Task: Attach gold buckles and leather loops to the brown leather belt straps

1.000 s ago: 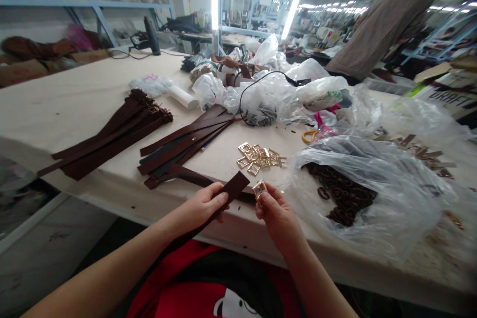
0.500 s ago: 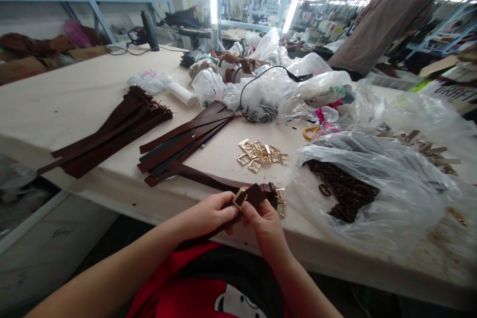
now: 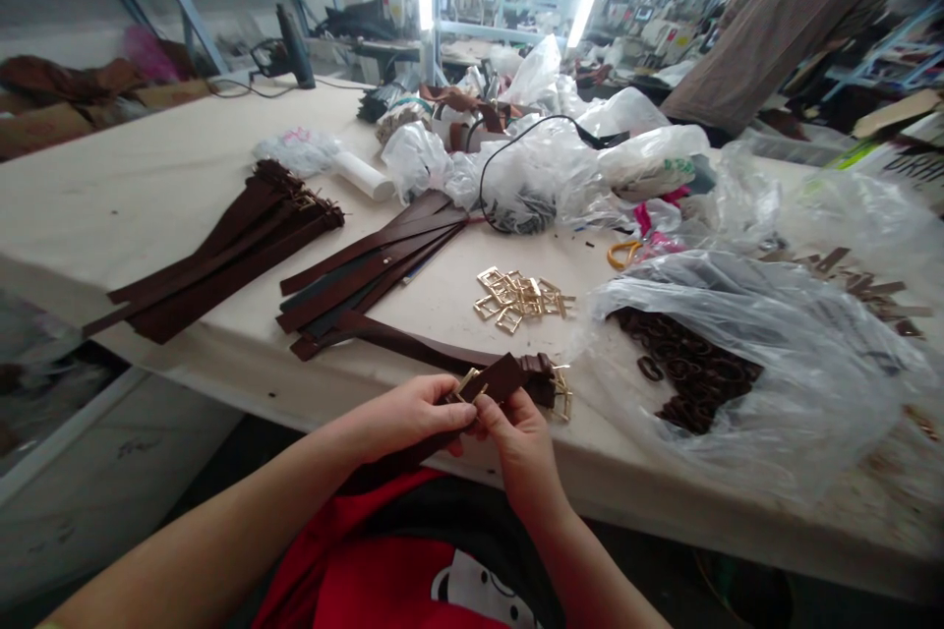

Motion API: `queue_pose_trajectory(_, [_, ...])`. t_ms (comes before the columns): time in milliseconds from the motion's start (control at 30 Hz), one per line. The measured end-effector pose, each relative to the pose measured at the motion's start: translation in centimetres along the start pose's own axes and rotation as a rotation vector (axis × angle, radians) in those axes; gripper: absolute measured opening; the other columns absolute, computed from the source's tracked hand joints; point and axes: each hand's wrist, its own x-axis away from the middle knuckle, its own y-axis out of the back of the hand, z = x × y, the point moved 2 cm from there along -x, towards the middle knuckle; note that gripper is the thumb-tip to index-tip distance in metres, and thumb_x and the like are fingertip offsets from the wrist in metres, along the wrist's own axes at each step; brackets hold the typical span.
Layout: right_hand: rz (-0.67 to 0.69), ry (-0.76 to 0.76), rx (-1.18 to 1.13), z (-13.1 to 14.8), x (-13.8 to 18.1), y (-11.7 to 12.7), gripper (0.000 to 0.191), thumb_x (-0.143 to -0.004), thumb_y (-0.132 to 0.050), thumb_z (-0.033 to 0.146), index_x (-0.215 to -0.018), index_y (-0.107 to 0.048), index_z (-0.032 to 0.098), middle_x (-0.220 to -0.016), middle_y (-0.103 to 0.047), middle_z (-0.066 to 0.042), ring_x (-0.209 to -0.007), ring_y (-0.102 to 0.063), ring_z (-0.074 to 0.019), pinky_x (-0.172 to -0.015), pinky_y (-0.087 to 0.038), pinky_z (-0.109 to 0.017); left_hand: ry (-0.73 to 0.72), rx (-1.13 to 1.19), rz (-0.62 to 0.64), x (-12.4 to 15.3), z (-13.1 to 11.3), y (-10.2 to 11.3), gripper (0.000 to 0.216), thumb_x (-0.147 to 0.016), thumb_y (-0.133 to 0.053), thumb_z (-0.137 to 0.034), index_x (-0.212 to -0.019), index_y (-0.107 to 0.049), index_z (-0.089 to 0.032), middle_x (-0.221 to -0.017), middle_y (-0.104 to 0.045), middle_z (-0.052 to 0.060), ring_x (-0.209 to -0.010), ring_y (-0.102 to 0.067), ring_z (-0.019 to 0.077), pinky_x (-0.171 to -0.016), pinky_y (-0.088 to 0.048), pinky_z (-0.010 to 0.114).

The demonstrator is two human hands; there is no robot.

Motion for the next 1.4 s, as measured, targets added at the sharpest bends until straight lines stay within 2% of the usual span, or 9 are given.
queue_pose_trajectory(333, [-0.056,-0.016,-0.036,-0.3,0.2,-0.3,0.024,-0.072,-0.063,0.035,-0.09,-0.059,0.019,-0.071,-0.059,0.001,-0.056,-0.048,-0.0103,-0.054,-0.041,-0.023,0.037,0.011,-0.036,0.2,0.2,0.1,0.022,-0.07,-0.061,-0.029,-0.083,-0.055,-0.014,-0.083,-0.064,0.004,-0.073,-0.059,0.0136,-0.065,-0.048,0.025])
queue_pose_trajectory(500, [-0.069,-0.017,-0.063,-0.4,0.4,-0.5,0.026,-0.074,-0.061,0.035,-0.095,-0.058,0.019,-0.078,-0.06,-0.001,-0.061,-0.048,-0.0108,-0.057,-0.041,-0.023,-0.03,-0.081,-0.005,-0.1,0.5,0.3,0.027,-0.072,-0.061,-0.035,-0.087,-0.055,-0.013,-0.084,-0.061,0.003,-0.071,-0.058,0.0134,-0.065,-0.048,0.026])
queue_pose_trajectory(633, [-0.039,-0.014,-0.036,-0.3,0.5,-0.4,0.023,-0.075,-0.06,0.036,-0.091,-0.059,0.019,-0.07,-0.057,0.001,-0.057,-0.047,-0.0104,-0.055,-0.039,-0.023,-0.072,-0.083,-0.011,-0.6,0.7,0.5,0.029,-0.075,-0.058,-0.041,-0.083,-0.055,-0.013,-0.074,-0.058,0.001,-0.064,-0.056,0.0119,-0.058,-0.047,0.023])
queue_pose_trajectory(800, [-0.044,-0.006,-0.029,-0.9,0.4,0.1,0.021,-0.08,-0.052,0.039,-0.081,-0.058,0.019,-0.06,-0.053,0.003,-0.055,-0.046,-0.011,-0.057,-0.038,-0.024,-0.084,-0.075,0.013,-0.8,0.9,0.6,0.028,-0.076,-0.056,-0.04,-0.082,-0.056,-0.013,-0.078,-0.06,0.003,-0.065,-0.055,0.0118,-0.06,-0.048,0.023])
queue_pose_trajectory(967, [-0.046,0.002,-0.075,-1.2,0.2,0.2,0.021,-0.08,-0.052,0.038,-0.091,-0.056,0.02,-0.062,-0.054,0.002,-0.055,-0.048,-0.0113,-0.056,-0.04,-0.024,-0.132,-0.188,-0.054,-0.9,1.3,0.6,0.027,-0.078,-0.052,-0.039,-0.083,-0.057,-0.013,-0.078,-0.062,0.003,-0.064,-0.057,0.0128,-0.059,-0.047,0.023])
queue_pose_trajectory(1100, [-0.064,0.008,-0.079,-1.1,0.2,0.3,0.018,-0.081,-0.052,0.036,-0.09,-0.054,0.02,-0.069,-0.055,0.003,-0.055,-0.049,-0.01,-0.055,-0.041,-0.023,-0.16,-0.317,-0.105,-0.9,1.3,0.3,0.026,-0.081,-0.048,-0.036,-0.08,-0.059,-0.013,-0.073,-0.062,0.003,-0.063,-0.058,0.0135,-0.058,-0.046,0.023])
queue_pose_trajectory(1400, [-0.083,0.031,-0.025,-1.2,0.1,0.6,0.016,-0.081,-0.051,0.034,-0.087,-0.051,0.02,-0.069,-0.053,0.003,-0.055,-0.047,-0.0092,-0.053,-0.04,-0.022,-0.2,-0.416,-0.184,-0.6,1.1,-0.6,0.027,-0.083,-0.042,-0.034,-0.077,-0.058,-0.014,-0.07,-0.061,0.002,-0.06,-0.057,0.0128,-0.055,-0.043,0.02])
